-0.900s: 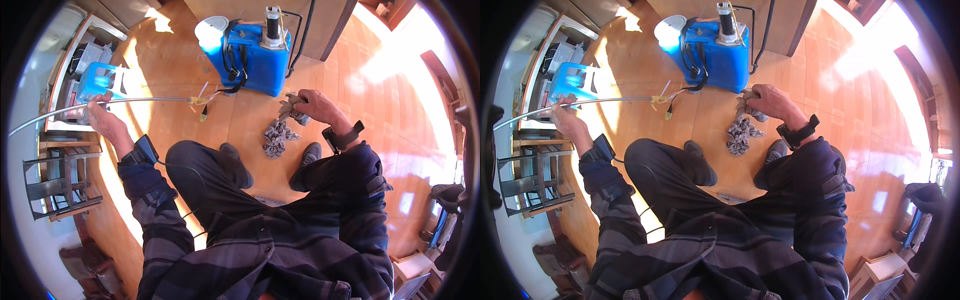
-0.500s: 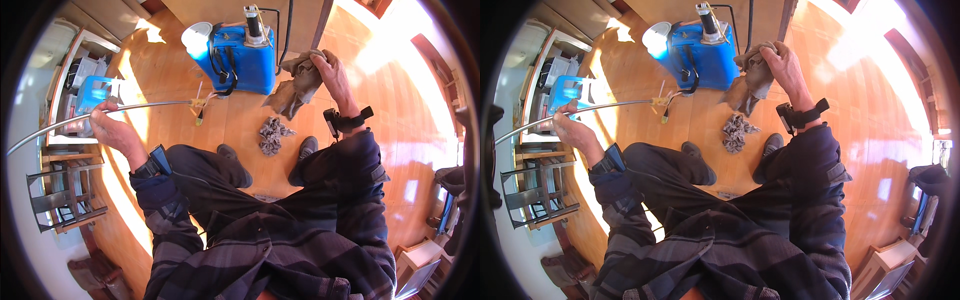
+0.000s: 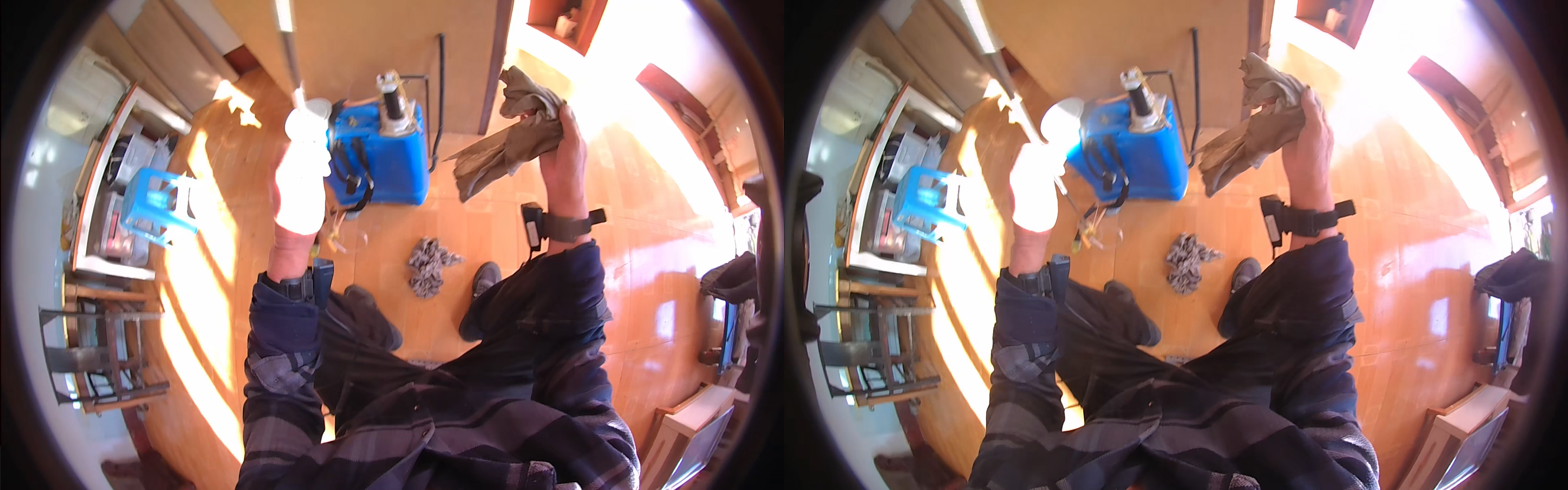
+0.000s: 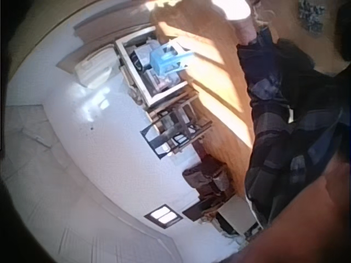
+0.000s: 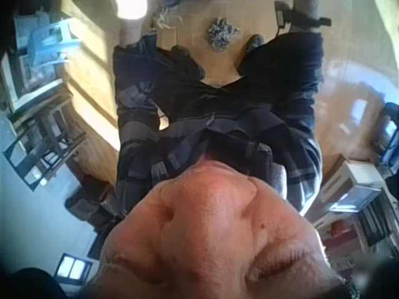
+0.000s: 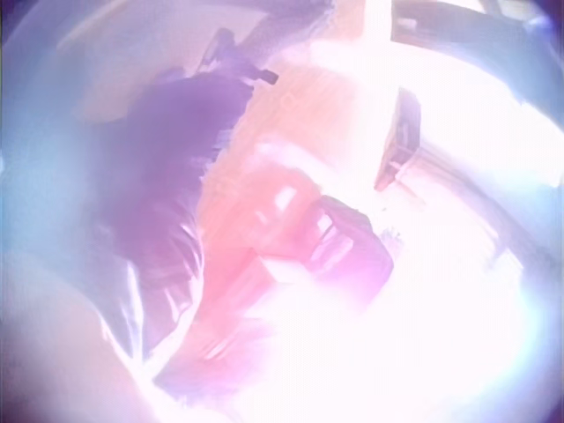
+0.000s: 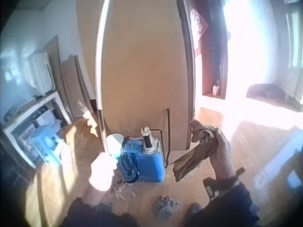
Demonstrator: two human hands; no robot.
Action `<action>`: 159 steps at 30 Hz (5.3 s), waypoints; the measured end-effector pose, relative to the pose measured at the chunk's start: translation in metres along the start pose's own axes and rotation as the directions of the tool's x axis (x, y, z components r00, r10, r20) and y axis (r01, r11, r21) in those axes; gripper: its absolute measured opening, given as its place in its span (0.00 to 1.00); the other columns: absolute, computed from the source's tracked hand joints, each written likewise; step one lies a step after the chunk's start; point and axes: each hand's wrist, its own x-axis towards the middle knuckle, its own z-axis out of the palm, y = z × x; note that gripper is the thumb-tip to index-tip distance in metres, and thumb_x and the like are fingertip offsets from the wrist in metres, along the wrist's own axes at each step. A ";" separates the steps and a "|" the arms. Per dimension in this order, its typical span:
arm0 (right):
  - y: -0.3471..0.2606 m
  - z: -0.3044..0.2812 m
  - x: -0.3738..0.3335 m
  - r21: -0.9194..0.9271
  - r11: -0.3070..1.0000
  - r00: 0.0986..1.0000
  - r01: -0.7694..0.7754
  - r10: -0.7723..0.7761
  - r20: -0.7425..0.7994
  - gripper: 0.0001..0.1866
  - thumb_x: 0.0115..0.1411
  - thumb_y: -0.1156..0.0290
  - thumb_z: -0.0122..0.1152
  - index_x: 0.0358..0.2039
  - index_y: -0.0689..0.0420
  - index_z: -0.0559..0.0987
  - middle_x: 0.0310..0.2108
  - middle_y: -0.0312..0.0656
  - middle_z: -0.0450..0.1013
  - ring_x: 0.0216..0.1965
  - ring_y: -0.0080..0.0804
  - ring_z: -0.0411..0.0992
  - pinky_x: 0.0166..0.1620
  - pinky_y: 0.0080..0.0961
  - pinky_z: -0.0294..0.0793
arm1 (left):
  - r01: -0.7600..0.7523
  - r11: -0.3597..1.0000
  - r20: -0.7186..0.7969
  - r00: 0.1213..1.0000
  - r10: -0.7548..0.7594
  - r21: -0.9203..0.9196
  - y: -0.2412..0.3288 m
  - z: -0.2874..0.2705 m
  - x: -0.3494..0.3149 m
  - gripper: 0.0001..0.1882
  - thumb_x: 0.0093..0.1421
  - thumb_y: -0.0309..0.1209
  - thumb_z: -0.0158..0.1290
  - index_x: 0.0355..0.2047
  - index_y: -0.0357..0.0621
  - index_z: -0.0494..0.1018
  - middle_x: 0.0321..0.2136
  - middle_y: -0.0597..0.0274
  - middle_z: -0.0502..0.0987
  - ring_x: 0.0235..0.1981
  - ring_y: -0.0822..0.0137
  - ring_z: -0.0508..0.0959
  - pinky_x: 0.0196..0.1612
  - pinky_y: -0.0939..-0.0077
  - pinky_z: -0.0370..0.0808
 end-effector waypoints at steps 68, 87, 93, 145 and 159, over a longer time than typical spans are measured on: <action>-0.432 -0.361 -0.005 -0.179 0.909 0.742 0.377 -0.412 -0.529 0.38 0.75 0.32 0.46 0.47 0.59 0.81 0.38 0.48 0.81 0.34 0.44 0.81 0.37 0.42 0.85 | -0.365 0.722 0.799 0.400 -0.449 0.588 -0.168 0.040 -0.128 0.14 0.65 0.44 0.62 0.31 0.47 0.85 0.32 0.51 0.84 0.44 0.46 0.80 0.53 0.50 0.70; -0.250 -0.184 0.017 -0.177 0.949 0.914 0.263 -0.303 -0.270 0.18 0.77 0.53 0.58 0.41 0.56 0.78 0.36 0.49 0.82 0.29 0.37 0.80 0.29 0.38 0.83 | -0.304 0.724 0.701 0.631 -0.334 0.619 -0.160 0.042 -0.113 0.13 0.65 0.41 0.64 0.32 0.45 0.85 0.31 0.56 0.83 0.44 0.52 0.79 0.58 0.53 0.68; -0.142 -0.071 0.024 -0.087 0.975 0.964 0.206 -0.217 -0.156 0.18 0.76 0.56 0.60 0.43 0.60 0.74 0.34 0.51 0.82 0.29 0.40 0.82 0.29 0.40 0.86 | -0.280 0.661 0.611 0.714 -0.341 0.696 -0.166 0.040 -0.094 0.12 0.66 0.41 0.62 0.33 0.46 0.82 0.31 0.62 0.83 0.44 0.56 0.80 0.59 0.55 0.70; 0.091 0.082 -0.066 -0.585 0.811 0.875 0.000 0.283 0.392 0.15 0.69 0.68 0.70 0.50 0.61 0.78 0.36 0.35 0.79 0.37 0.21 0.76 0.41 0.23 0.77 | -0.132 0.762 0.297 0.951 -0.083 0.634 -0.115 0.031 -0.026 0.10 0.62 0.32 0.63 0.41 0.40 0.84 0.42 0.51 0.85 0.46 0.48 0.82 0.55 0.56 0.77; 0.088 0.127 -0.081 -0.607 0.774 0.871 0.181 0.160 0.464 0.30 0.75 0.45 0.53 0.37 0.62 0.86 0.30 0.55 0.81 0.37 0.56 0.82 0.43 0.44 0.80 | -0.428 0.432 0.394 0.903 0.171 0.794 -0.109 0.029 -0.048 0.22 0.63 0.36 0.65 0.54 0.39 0.77 0.50 0.53 0.81 0.59 0.46 0.75 0.72 0.39 0.59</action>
